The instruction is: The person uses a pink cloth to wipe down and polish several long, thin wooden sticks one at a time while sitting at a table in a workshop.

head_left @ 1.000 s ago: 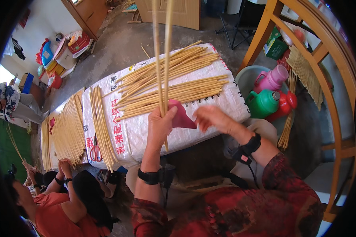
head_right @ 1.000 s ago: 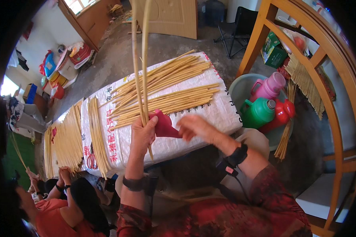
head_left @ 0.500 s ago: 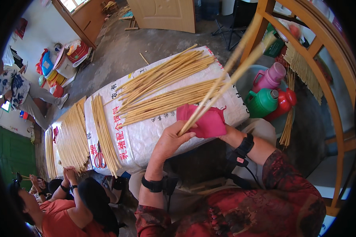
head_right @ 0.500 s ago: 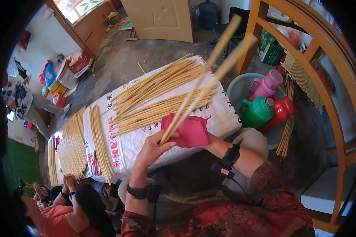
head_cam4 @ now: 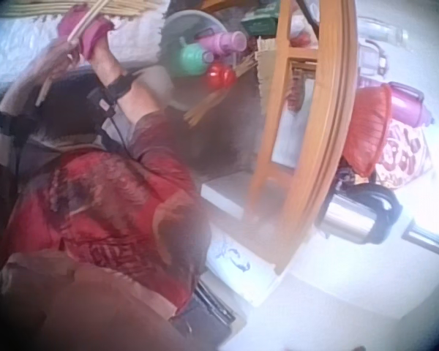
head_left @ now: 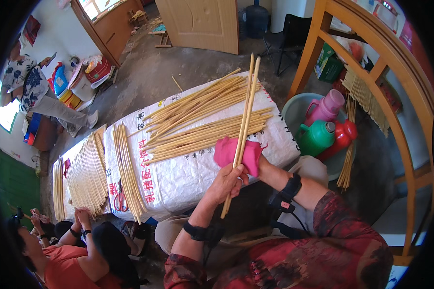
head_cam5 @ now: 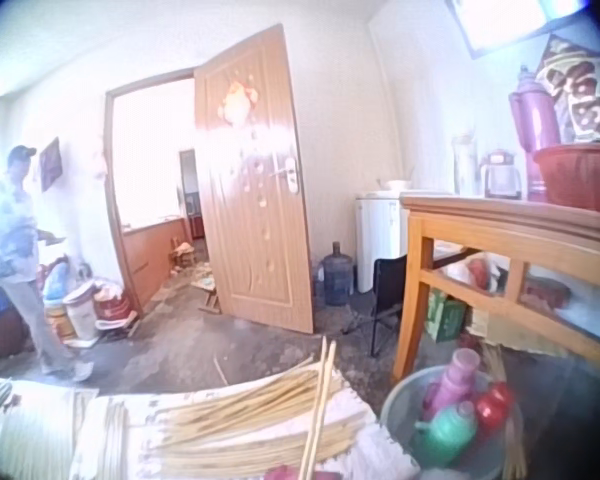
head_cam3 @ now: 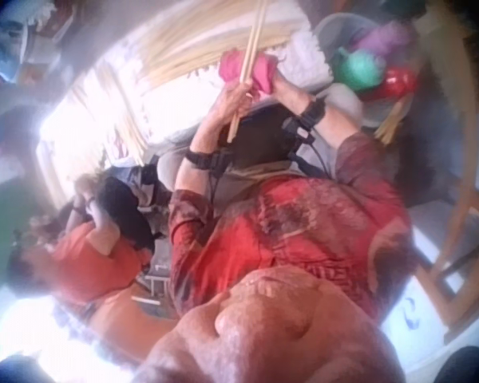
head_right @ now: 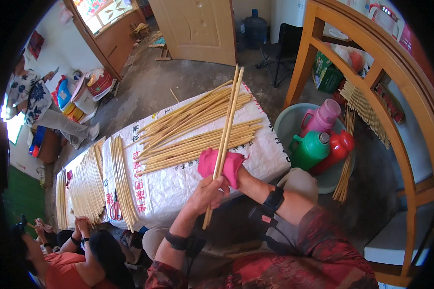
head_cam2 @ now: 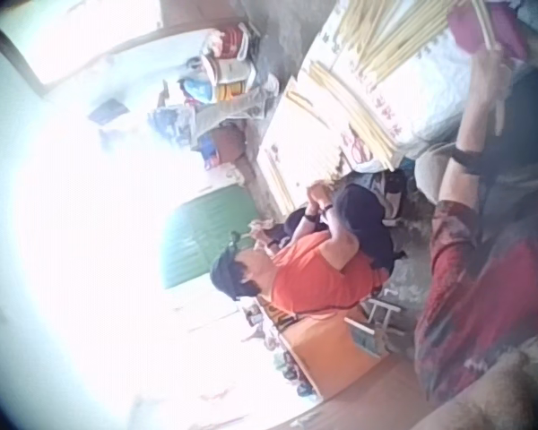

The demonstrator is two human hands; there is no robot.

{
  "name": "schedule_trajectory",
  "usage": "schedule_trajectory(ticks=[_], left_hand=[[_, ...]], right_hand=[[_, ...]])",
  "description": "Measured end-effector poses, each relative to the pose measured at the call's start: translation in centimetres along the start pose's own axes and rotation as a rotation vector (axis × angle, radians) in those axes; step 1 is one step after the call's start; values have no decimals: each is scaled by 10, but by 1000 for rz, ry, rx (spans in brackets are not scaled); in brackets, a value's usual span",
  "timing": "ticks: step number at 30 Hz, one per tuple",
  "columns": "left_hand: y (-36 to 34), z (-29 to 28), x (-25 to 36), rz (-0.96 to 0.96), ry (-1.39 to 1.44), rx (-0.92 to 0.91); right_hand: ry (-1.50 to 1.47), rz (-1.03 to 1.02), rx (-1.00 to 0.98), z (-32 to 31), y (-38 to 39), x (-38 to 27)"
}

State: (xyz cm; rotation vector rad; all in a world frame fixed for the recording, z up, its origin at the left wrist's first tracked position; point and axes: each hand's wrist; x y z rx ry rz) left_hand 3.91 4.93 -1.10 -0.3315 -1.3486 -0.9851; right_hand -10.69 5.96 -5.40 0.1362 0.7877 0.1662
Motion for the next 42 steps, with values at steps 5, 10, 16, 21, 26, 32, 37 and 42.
schedule_trajectory(ticks=[5, 10, 16, 21, 26, 32, 37, 42], left_hand=[[-8, 5, 7, -25, 89, -16], [-7, -1, 6, -53, 141, -1], [-3, 13, -4, 89, 229, -2], [25, 31, -10, 83, 40, 139], [37, 42, -6, 37, 66, 228], [29, 49, 5, -7, 86, 272], [21, 65, 8, -3, 39, 348], [41, 66, -10, -97, -149, 287]], right_hand=[[-165, -5, 93, 10, 4, -2], [118, -159, 120, 39, 13, -13], [120, -201, 85, 39, 0, -28], [-94, -339, 41, 21, -20, -44], [-173, -267, -57, 35, -7, -36], [-204, -140, -66, 52, 20, -24], [-137, -240, 11, 51, 19, -37], [-210, -397, -45, 31, 2, -67]])
Point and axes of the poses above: each hand's wrist, its own y-axis away from the middle knuckle, its own z-axis out of the palm, x = y × z, and after that the axes turned 2 degrees about -y, right-handed
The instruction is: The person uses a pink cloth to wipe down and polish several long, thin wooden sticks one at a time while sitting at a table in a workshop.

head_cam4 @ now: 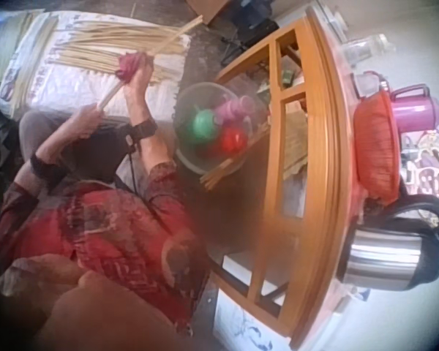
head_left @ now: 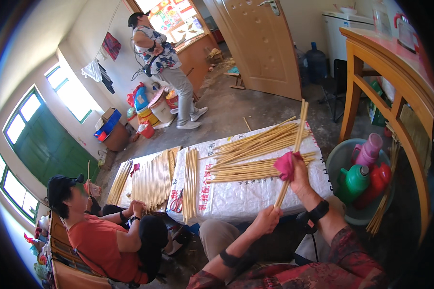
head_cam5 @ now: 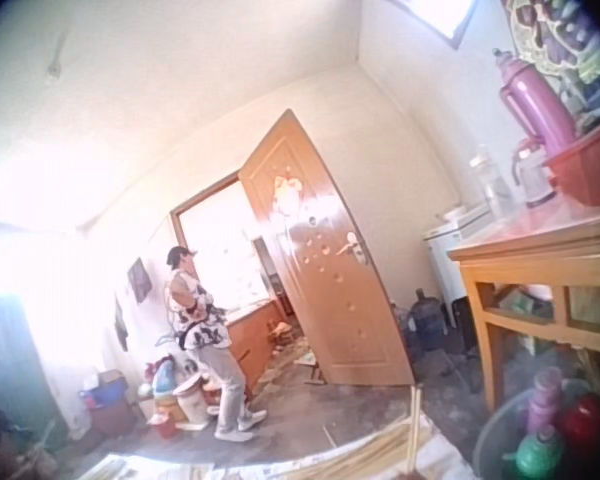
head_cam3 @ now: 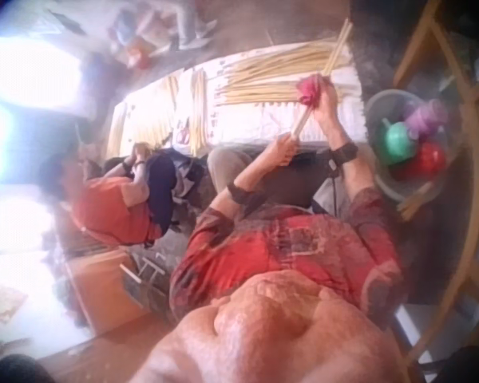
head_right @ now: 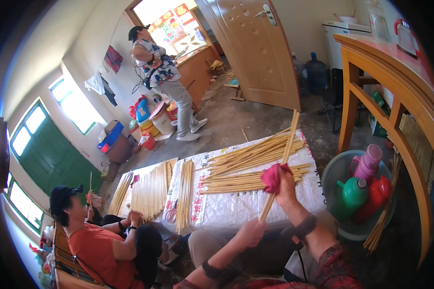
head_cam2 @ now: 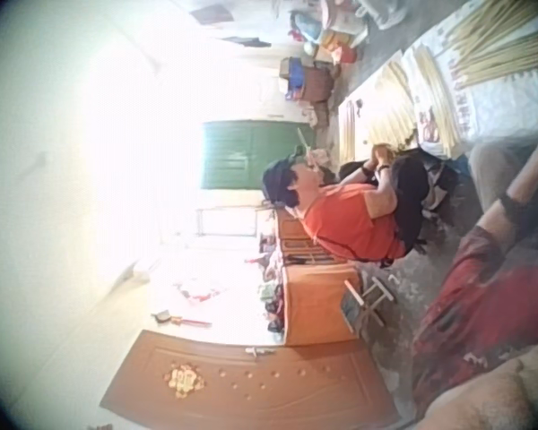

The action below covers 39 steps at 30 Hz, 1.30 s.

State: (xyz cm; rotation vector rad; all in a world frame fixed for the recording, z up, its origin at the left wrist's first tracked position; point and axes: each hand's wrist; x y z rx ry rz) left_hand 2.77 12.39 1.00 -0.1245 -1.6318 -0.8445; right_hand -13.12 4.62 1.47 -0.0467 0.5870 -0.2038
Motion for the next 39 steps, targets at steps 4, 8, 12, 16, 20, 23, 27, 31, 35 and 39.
schedule_trajectory(ticks=[4, 8, 12, 16, 20, 23, 27, 31, 35, 39], left_hand=[[50, -19, -14, -121, -15, -90], [101, -48, -38, 17, -93, -89], [153, -58, -45, 103, -245, -58], [191, -82, -62, -72, -36, -154], [207, -94, -68, 14, 34, -95], [184, -98, -63, 294, -30, 44], [139, -73, -16, 327, 80, 129], [66, -38, -18, 621, -432, 249], [54, -22, -19, 619, -174, 181], [37, -24, -40, 36, 214, -113]], right_hand=[[-47, -144, 58, -29, -22, -13], [-107, -150, 38, -28, -23, -29], [-75, -192, 287, -42, -33, -33], [-119, -244, 174, -82, -41, -51], [-252, -298, 251, -63, -33, -61], [-275, -194, 230, -31, -4, -53], [-148, 78, 29, -10, 43, -3], [-30, 187, -107, 42, 115, 37], [135, 44, -65, 58, 131, 45], [159, 53, -43, 63, 130, 52]])
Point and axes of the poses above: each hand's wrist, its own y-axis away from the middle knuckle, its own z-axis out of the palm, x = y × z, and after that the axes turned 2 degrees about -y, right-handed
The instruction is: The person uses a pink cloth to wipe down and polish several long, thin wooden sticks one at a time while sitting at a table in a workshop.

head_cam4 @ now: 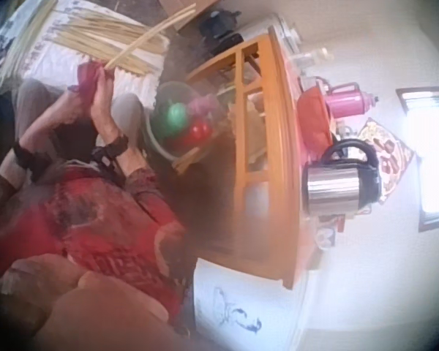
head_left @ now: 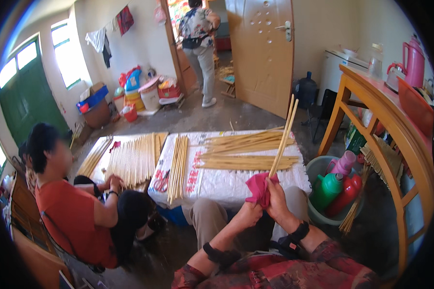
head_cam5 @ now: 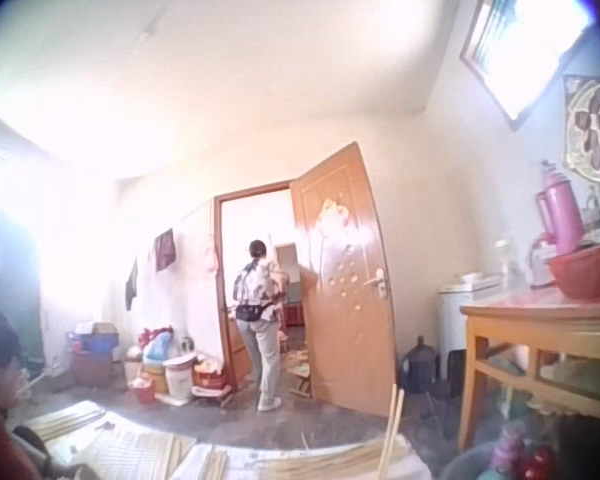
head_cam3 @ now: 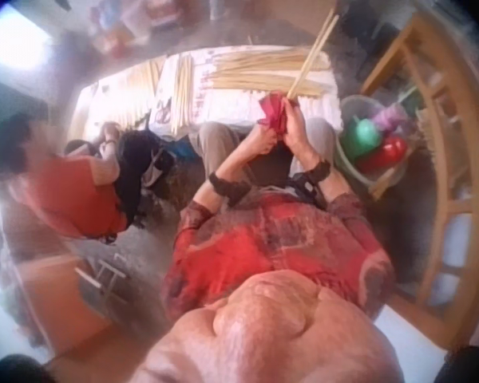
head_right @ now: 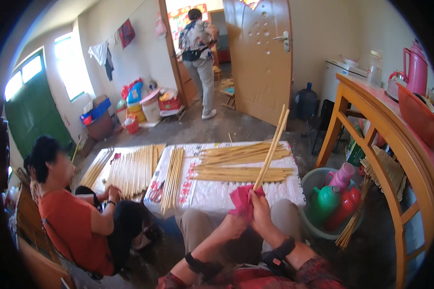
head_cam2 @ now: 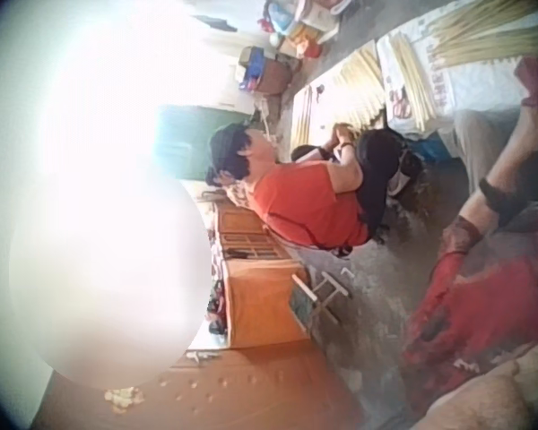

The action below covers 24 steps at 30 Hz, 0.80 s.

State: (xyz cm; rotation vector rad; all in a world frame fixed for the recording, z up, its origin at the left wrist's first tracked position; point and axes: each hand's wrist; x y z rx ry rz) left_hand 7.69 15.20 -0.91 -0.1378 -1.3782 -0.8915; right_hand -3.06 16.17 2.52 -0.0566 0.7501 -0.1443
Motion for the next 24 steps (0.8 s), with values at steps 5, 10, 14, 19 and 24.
schedule_trajectory(ticks=[5, 10, 14, 19, 24], left_hand=[[65, -1, 17, 58, -37, 8], [130, -49, -20, 111, -281, 71], [188, -79, -32, 110, -422, 121], [235, -112, -28, 10, -153, 338], [183, -150, -27, 293, -176, 797]], right_hand=[[-72, 3, -29, -5, -31, 5], [-33, -44, 28, -43, -97, -14], [-148, 19, 92, -99, -144, -41], [-310, -81, 216, -146, -180, -79], [-119, -103, 132, -149, -188, -50]])
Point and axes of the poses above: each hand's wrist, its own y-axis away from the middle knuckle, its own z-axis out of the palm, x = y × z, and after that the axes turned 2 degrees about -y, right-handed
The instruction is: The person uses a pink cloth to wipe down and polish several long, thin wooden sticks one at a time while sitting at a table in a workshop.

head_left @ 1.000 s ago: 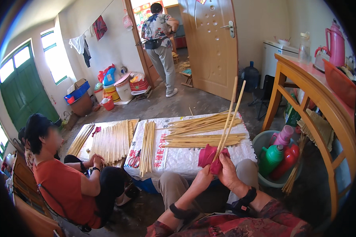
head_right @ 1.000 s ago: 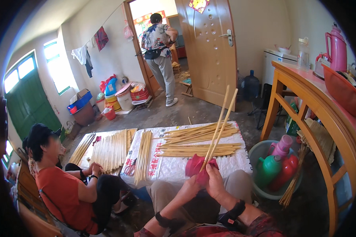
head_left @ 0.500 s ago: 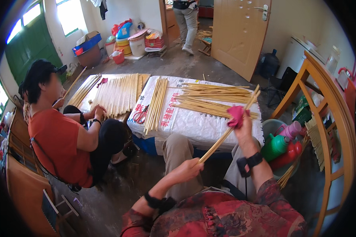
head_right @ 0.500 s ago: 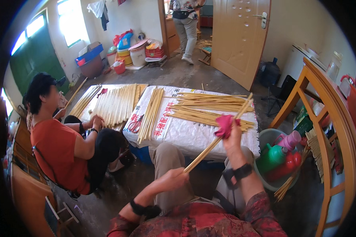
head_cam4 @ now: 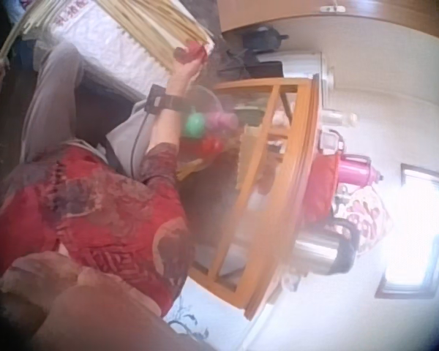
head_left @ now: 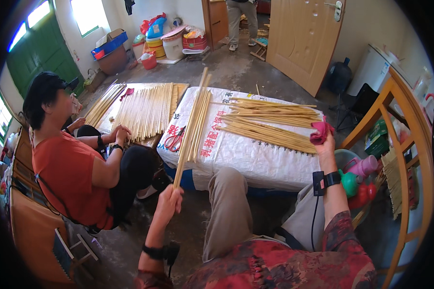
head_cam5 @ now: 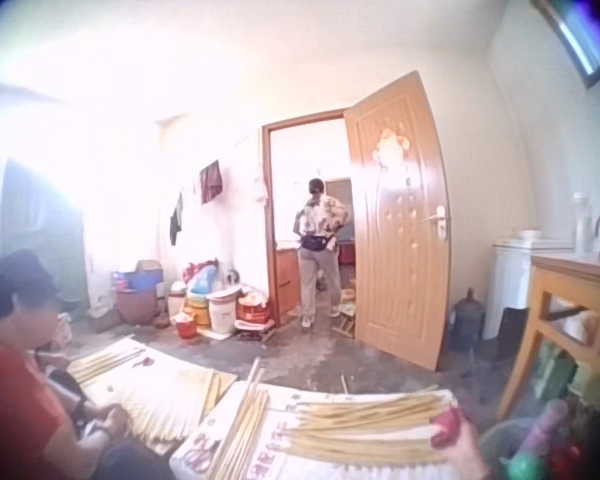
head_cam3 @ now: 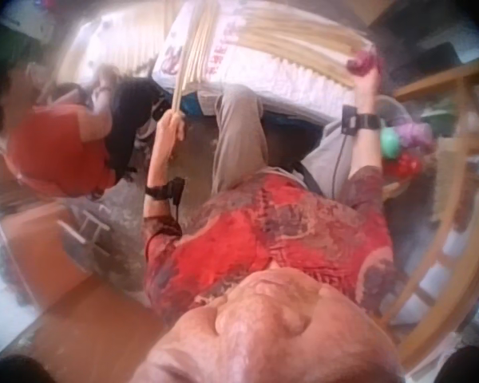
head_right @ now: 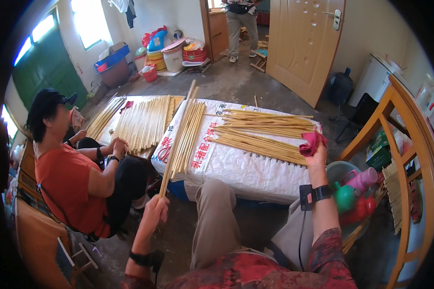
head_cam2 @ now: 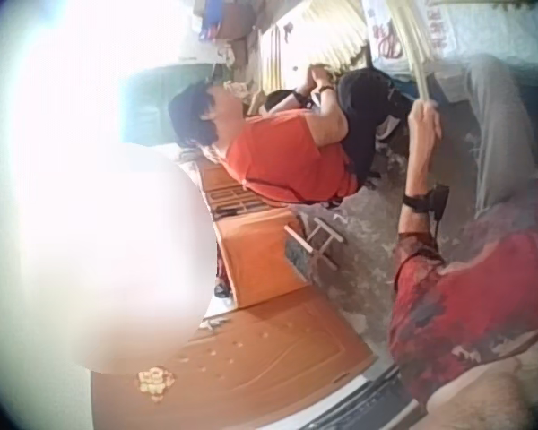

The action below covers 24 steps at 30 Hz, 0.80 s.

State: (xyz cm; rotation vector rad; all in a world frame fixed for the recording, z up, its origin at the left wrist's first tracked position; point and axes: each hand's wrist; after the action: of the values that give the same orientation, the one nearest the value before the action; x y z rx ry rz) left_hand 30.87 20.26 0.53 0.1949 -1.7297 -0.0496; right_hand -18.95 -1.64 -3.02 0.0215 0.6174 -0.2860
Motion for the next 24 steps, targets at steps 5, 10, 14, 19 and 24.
schedule_trajectory(ticks=[5, 10, 14, 19, 24], left_hand=[[-90, -4, -41, 188, -422, 341], [-133, 8, -39, 228, -816, 366], [-163, 24, -47, 76, -915, 325], [-190, 43, -51, -6, -965, 341], [-201, 52, -55, -76, -1154, 302]], right_hand=[[82, 167, 195, -6, 26, 51], [191, 143, 12, 17, 19, 40], [245, 202, 82, 29, 21, 39], [290, 271, 48, 36, 28, 41], [299, 286, 15, 41, 33, 41]])
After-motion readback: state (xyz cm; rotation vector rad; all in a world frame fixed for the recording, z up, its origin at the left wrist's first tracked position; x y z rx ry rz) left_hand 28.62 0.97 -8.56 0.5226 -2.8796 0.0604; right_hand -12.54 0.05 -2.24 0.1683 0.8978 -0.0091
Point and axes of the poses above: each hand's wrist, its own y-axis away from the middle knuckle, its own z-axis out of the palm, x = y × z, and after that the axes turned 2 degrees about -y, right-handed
